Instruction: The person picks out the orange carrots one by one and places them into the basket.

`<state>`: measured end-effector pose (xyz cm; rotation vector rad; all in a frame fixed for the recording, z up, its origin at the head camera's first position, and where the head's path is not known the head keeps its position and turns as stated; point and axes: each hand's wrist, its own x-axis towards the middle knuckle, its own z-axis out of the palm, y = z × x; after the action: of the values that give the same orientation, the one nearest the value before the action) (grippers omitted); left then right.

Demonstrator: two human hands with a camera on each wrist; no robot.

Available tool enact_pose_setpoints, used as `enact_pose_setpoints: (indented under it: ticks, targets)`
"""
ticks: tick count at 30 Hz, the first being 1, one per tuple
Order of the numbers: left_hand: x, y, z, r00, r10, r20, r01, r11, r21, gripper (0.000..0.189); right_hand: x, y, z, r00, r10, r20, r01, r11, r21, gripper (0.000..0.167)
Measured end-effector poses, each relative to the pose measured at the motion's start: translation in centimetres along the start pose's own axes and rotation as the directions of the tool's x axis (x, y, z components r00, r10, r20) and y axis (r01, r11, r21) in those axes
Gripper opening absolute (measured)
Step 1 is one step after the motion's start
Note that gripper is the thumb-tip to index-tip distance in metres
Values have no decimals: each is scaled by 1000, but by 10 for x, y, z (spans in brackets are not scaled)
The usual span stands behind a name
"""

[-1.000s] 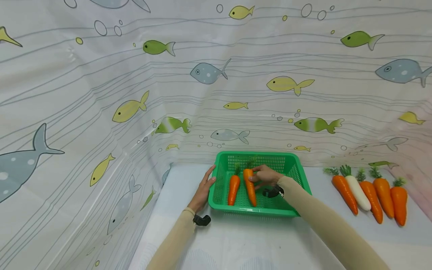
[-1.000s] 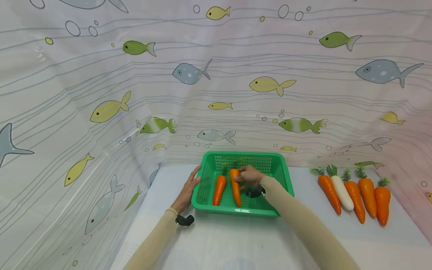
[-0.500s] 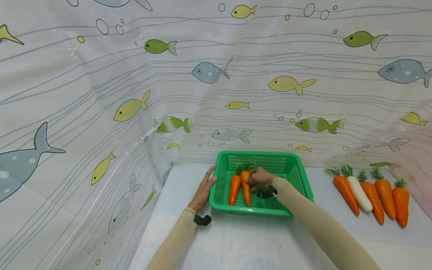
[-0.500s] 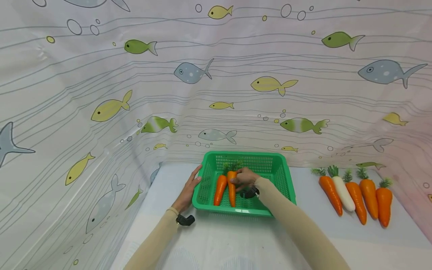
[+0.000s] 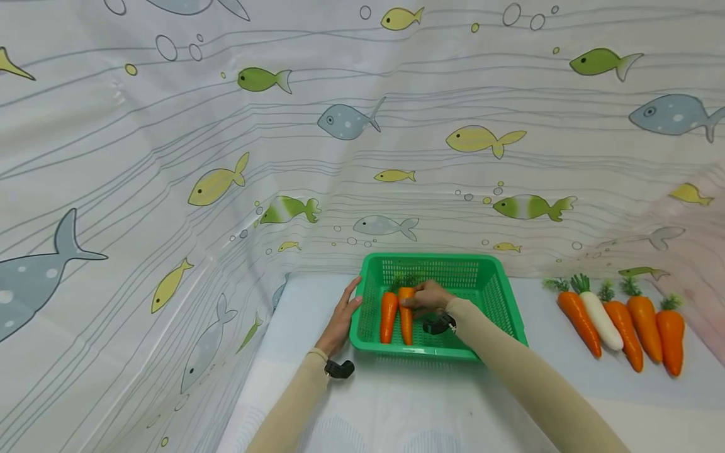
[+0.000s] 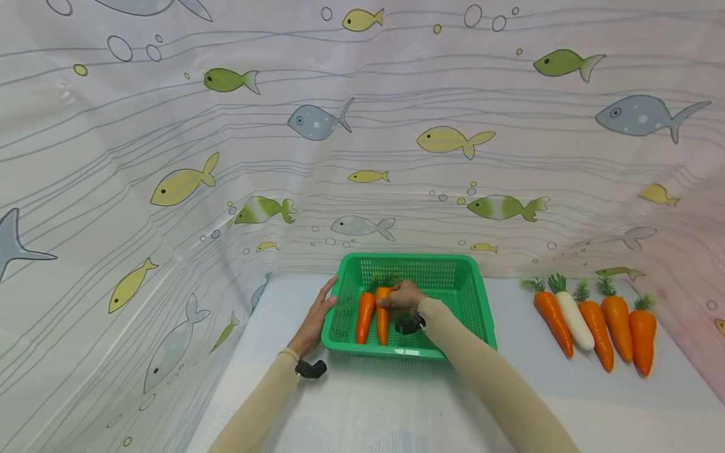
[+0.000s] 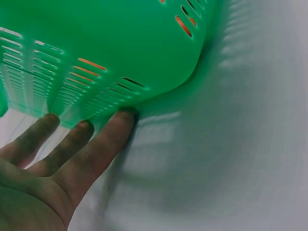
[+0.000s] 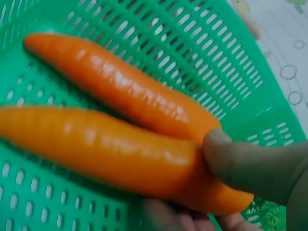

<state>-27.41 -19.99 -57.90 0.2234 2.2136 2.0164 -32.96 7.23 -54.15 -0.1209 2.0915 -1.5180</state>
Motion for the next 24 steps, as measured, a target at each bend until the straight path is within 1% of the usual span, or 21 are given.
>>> enact_pose_setpoints:
  ticks: [7,11,14,17,20,24]
  targets:
    - [-1,2,0,1000,-7,-5,7,1000,8,58,3,3,0,998,-16,-57,14,999,-32,66]
    - [-2,2,0,1000,-3,-6,3,1000,8,58,2,5,2,996,-35,-85,28,996,-86,65]
    - [-1,2,0,1000,2,-10,-2,1000,8,58,3,6,4,994,-51,-93,37,989,-141,64]
    - [-1,1,0,1000,6,-12,-6,1000,12,58,3,6,4,994,-53,-100,35,984,-173,64]
    - [-1,0,0,1000,10,-9,-10,1000,15,58,1,5,4,994,-63,-94,45,982,-186,65]
    - [-1,-2,0,1000,6,-8,-6,1000,16,58,-1,5,3,995,-68,-74,55,984,-167,68]
